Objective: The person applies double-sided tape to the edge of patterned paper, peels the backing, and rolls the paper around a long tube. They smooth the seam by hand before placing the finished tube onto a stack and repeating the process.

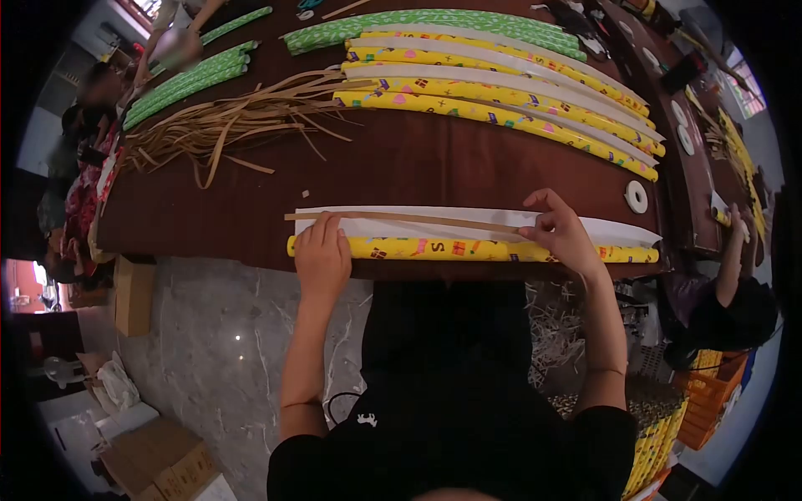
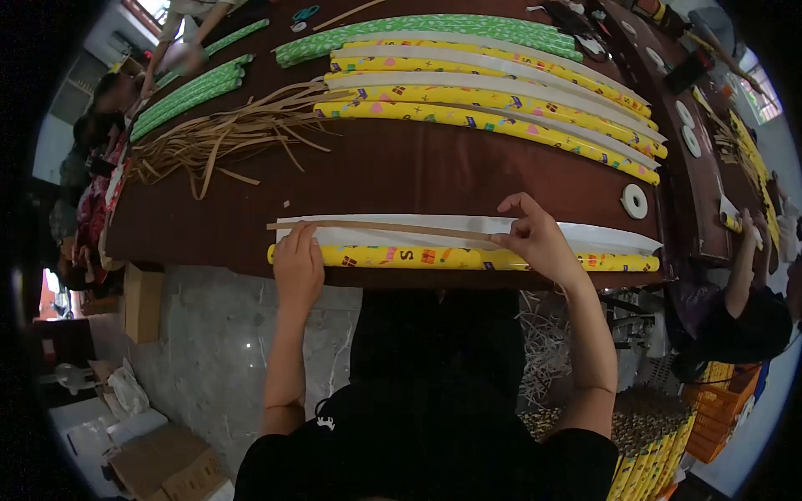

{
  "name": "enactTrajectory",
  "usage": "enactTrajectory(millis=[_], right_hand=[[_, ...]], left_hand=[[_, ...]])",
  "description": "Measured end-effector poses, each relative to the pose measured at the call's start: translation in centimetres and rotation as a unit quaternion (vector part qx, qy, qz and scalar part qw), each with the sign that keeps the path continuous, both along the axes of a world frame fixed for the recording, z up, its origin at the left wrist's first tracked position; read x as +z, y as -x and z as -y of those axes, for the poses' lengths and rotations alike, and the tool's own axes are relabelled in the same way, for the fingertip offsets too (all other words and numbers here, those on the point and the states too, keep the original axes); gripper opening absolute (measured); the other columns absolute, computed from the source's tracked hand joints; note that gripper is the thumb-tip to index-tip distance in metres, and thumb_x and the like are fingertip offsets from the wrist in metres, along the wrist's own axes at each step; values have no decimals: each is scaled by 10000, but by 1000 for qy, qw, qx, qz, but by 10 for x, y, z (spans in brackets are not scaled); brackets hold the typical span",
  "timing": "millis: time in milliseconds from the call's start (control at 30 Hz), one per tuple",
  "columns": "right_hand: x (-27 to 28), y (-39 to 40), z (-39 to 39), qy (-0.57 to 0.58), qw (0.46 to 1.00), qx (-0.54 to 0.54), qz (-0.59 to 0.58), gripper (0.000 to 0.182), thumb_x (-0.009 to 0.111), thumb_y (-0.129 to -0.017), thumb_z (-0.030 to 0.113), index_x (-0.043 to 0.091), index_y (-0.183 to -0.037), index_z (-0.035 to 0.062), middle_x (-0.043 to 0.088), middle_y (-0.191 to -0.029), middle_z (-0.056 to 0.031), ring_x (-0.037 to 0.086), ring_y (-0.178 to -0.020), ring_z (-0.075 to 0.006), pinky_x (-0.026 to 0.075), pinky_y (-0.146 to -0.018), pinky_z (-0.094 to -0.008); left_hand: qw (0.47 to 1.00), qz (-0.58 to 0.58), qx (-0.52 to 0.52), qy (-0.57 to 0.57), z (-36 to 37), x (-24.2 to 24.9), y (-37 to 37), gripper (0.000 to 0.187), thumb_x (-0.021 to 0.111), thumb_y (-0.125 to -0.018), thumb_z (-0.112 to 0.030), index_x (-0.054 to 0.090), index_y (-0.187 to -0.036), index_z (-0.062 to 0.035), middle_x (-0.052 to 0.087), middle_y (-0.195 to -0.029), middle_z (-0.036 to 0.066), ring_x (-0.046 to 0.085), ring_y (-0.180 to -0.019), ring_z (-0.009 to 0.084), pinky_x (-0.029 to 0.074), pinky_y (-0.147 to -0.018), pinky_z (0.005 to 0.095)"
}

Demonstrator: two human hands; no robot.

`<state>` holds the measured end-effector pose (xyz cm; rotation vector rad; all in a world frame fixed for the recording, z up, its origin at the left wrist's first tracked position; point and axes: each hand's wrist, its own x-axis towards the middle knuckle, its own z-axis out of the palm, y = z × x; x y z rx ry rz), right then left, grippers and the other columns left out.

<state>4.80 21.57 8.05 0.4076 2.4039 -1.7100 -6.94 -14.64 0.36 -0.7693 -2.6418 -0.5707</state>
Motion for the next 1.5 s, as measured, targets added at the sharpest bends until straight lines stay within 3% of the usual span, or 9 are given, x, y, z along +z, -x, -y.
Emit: enactTrajectory(millis=[67, 133, 167, 200, 267, 300, 733, 1033, 1500], right_hand=[[-7, -10, -14, -42, 998, -37, -11, 355, 714, -838, 23, 479, -1100, 64, 451, -570, 42, 392, -547, -19, 306, -505, -217], [-14, -11, -20, -106, 991, -63, -49, 315, 710, -820, -25, 515, -1058, 42, 479, -697, 64, 443, -687, -12, 318, -578, -181], [-17, -10, -19, -114, 990, -76, -44, 334, 743, -795, 22, 537, -1057, 50, 544, -670, 39, 511, -707, -74, 375, -676, -234], [-22, -10, -20, -117, 989, -84, -44, 334, 743, -795, 22, 537, -1057, 50, 544, -670, 39, 511, -707, -74, 375, -676, -234], [-29, -8, -18, -324, 933, -41, -155, 423, 774, -771, 144, 518, -1099, 75, 558, -532, -42, 535, -527, -185, 384, -760, -316], [-22, -7, -13, -292, 950, -59, -96, 433, 776, -762, 182, 524, -1101, 85, 575, -541, -34, 578, -579, -243, 339, -863, -348], [-45, -1, -18, -342, 925, -52, -157, 402, 766, -744, 164, 551, -1075, 87, 575, -561, -51, 568, -585, -252, 350, -833, -337], [-40, 2, -14, -326, 939, -60, -93, 458, 773, -738, 164, 518, -1113, 104, 594, -577, -28, 596, -613, -227, 347, -849, -355], [-42, -1, -10, -367, 918, -76, -134, 418, 742, -718, 163, 524, -1072, 113, 623, -682, -37, 649, -755, -263, 373, -798, -397]], left_hand=[[1000, 5, -2, 7, -1, 2, -1, 252, 550, -915, -156, 636, -1128, -52, 606, -1151, 119, 584, -990, 313, 438, -904, 432], [1000, 7, -10, 11, -5, 9, -4, 254, 556, -914, -166, 644, -1126, -57, 601, -1155, 120, 578, -1001, 314, 437, -906, 437], [1000, 6, -7, 22, -5, 10, -5, 256, 562, -913, -176, 651, -1124, -61, 595, -1160, 120, 572, -1012, 316, 436, -908, 443], [1000, 12, -6, 20, -4, 9, -4, 260, 571, -912, -192, 663, -1125, -73, 584, -1170, 114, 560, -1025, 321, 432, -913, 453], [999, 24, -8, 27, -5, 11, -5, 263, 574, -912, -195, 663, -1129, -77, 582, -1172, 109, 558, -1025, 321, 433, -913, 453], [999, 37, -2, 37, -5, 12, -6, 266, 576, -911, -199, 664, -1133, -82, 580, -1174, 103, 556, -1024, 321, 433, -913, 453], [998, 19, -9, 59, -6, 14, -7, 257, 521, -948, -170, 663, -1144, -85, 579, -1173, 133, 553, -1013, 330, 449, -891, 436], [996, -29, -10, 84, -17, 15, -11, 291, 595, -897, -245, 661, -1122, -71, 584, -1131, 135, 552, -1020, 322, 433, -906, 451], [978, -48, -204, -1, -177, 15, -65, 382, 635, -837, -291, 637, -1037, 35, 612, -1058, 159, 567, -991, 312, 460, -919, 433]])
